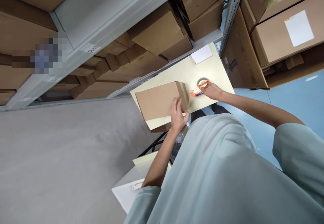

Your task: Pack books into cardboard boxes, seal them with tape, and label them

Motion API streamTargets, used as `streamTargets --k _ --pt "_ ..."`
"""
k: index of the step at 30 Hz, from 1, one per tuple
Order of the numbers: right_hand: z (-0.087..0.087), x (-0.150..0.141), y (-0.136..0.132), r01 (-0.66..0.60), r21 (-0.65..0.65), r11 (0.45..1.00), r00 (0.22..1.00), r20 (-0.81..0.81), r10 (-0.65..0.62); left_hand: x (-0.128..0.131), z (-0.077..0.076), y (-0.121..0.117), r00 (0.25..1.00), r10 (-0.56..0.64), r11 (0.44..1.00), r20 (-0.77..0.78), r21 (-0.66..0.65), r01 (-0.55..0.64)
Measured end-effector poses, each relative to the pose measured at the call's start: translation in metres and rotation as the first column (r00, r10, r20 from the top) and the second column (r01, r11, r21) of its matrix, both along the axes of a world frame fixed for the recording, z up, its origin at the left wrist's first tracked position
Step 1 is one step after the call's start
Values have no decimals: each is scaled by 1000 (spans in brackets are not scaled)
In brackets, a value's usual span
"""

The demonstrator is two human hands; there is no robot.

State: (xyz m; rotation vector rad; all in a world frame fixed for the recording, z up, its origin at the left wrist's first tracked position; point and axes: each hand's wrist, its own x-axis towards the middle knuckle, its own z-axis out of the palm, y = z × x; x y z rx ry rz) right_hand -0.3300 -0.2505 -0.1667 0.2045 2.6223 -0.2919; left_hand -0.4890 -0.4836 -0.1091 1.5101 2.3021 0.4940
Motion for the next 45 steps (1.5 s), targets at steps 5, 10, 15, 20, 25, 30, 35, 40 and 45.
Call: streamTargets --k 5,10,15,20,25,30,35,40,45 --pt "-2 -3 -11 -1 48 999 999 -43 3 -12 -9 78 938 340 939 62 29 -342" --pt "-11 1 -3 -30 105 994 998 -58 36 -3 -42 121 887 460 888 25 -15 -460" --pt "-12 9 -24 -74 4 997 994 -83 74 2 -54 70 956 288 957 -62 6 -288" --pt "-9 9 -70 -152 -126 980 986 -93 141 -14 -58 9 997 7 998 -77 -54 -11" --pt "-14 27 -76 -56 -272 961 989 -149 16 -21 -64 -14 993 -97 994 -72 -52 93" --pt "-19 96 -8 42 -231 972 989 -125 -72 -21 -70 -17 989 -134 991 -65 -21 133" --pt "-10 110 73 44 -58 997 997 -64 -47 -19 -72 -19 979 -178 984 -100 5 179" --pt "-5 13 88 82 40 996 997 -17 -81 -17 -74 -18 972 -199 980 -122 -6 200" --pt "7 -66 71 85 31 996 995 -54 -83 -15 -75 -15 967 -216 976 -136 -22 216"
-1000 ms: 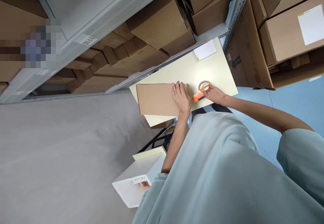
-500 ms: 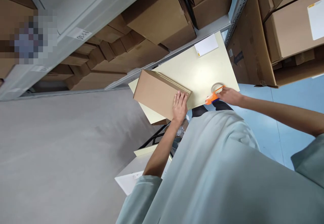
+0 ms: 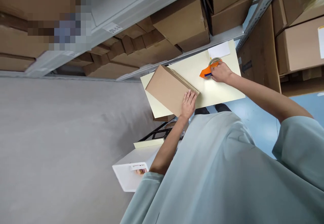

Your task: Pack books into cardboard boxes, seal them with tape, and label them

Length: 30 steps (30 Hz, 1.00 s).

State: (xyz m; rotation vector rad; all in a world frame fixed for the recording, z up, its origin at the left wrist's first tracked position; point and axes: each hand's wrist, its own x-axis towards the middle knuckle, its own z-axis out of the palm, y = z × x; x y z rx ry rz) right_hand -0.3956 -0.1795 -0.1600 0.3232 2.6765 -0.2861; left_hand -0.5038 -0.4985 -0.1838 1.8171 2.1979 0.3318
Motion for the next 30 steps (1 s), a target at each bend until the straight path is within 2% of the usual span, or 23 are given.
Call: streamTargets --k 7,10,13,17,19,21,23,25,28,30 --pt "27 -48 -50 17 -49 999 997 72 -14 2 5 8 1000 -16 1000 10 -9 16" --pt "35 -70 -65 140 -98 985 990 42 -136 4 11 12 999 -6 999 47 -36 8" --pt "49 -90 -61 246 -92 965 969 -2 -247 7 21 14 995 -2 998 103 -70 10" --pt "90 -103 -50 219 0 976 972 -85 -218 7 41 13 984 60 998 170 -39 -54" --pt "115 -106 -50 178 80 981 981 -96 -170 1 50 16 974 95 992 206 57 -109" --pt "140 -112 -51 200 125 972 977 -99 -188 -12 61 28 960 140 959 242 206 -192" --pt "164 -124 -52 266 156 951 961 -120 -249 -37 81 51 943 205 883 263 366 -294" --pt "190 -143 -53 334 170 927 937 -165 -308 -73 111 79 927 251 788 277 497 -362" --pt "232 -180 -55 394 159 905 905 -240 -352 -132 166 116 928 254 679 273 633 -372" --pt "258 -206 -56 384 138 913 899 -282 -335 -166 198 132 935 246 636 256 685 -355"
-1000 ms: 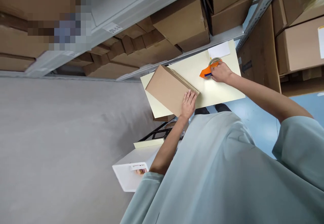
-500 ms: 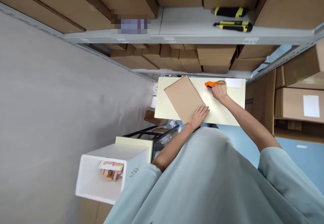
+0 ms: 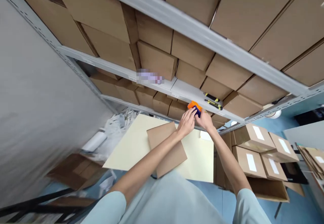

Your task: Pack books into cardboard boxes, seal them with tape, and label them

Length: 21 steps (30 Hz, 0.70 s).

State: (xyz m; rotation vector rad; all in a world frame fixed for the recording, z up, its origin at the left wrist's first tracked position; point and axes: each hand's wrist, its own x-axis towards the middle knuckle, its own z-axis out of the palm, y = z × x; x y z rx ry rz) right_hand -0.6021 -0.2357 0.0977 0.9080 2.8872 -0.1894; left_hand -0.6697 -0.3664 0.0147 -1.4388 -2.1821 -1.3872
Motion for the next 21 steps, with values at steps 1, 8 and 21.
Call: streamTargets --k 1,8,21 --pt "11 -14 0 -27 -1 1000 999 -20 27 -15 12 5 1000 3 1000 -14 16 -3" --pt "49 -106 0 -127 99 987 992 40 123 -85 44 17 999 35 998 36 -48 -33" --pt "44 -161 -3 18 139 990 997 72 -28 -40 -18 -71 980 -8 998 201 -65 22"
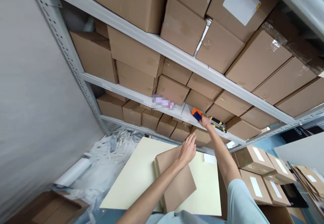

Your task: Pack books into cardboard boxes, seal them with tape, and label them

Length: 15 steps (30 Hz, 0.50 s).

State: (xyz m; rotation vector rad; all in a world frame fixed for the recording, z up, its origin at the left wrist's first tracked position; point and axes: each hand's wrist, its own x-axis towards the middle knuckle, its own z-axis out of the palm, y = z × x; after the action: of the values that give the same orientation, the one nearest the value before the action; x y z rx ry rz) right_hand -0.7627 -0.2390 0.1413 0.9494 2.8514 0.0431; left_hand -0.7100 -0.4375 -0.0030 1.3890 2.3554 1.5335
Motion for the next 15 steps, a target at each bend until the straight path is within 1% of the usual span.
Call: streamTargets --k 2,3,5,7,9,10,11,12,13,15 --pt "-5 11 -1 32 23 999 997 -77 -30 13 -14 -13 999 -35 999 21 -19 36" --pt "-11 22 -1 48 34 998 988 -149 -43 19 -22 -20 998 -50 998 35 -32 51" --pt "-30 54 -2 75 32 997 940 -337 -60 29 -36 -36 995 -67 995 69 -63 72" --pt "-61 99 -8 88 -23 996 863 -498 -88 40 -51 -51 992 -68 992 106 -97 78" --pt "-99 152 -19 112 -142 983 812 -557 -173 53 -65 -63 989 -53 988 135 -140 72" --pt "-120 181 -27 137 -220 966 795 -558 -239 61 -72 -66 988 -43 984 146 -167 67" --pt "-140 209 -36 170 -303 938 779 -541 -316 71 -78 -68 988 -36 978 152 -196 66" --pt "-160 236 -45 209 -387 898 763 -510 -397 81 -84 -69 987 -38 972 154 -225 72" --pt "-179 262 -54 248 -468 848 747 -466 -475 92 -89 -68 987 -47 964 154 -253 86" --pt "-214 308 -72 321 -601 732 710 -358 -606 114 -98 -63 986 -74 944 152 -309 118"
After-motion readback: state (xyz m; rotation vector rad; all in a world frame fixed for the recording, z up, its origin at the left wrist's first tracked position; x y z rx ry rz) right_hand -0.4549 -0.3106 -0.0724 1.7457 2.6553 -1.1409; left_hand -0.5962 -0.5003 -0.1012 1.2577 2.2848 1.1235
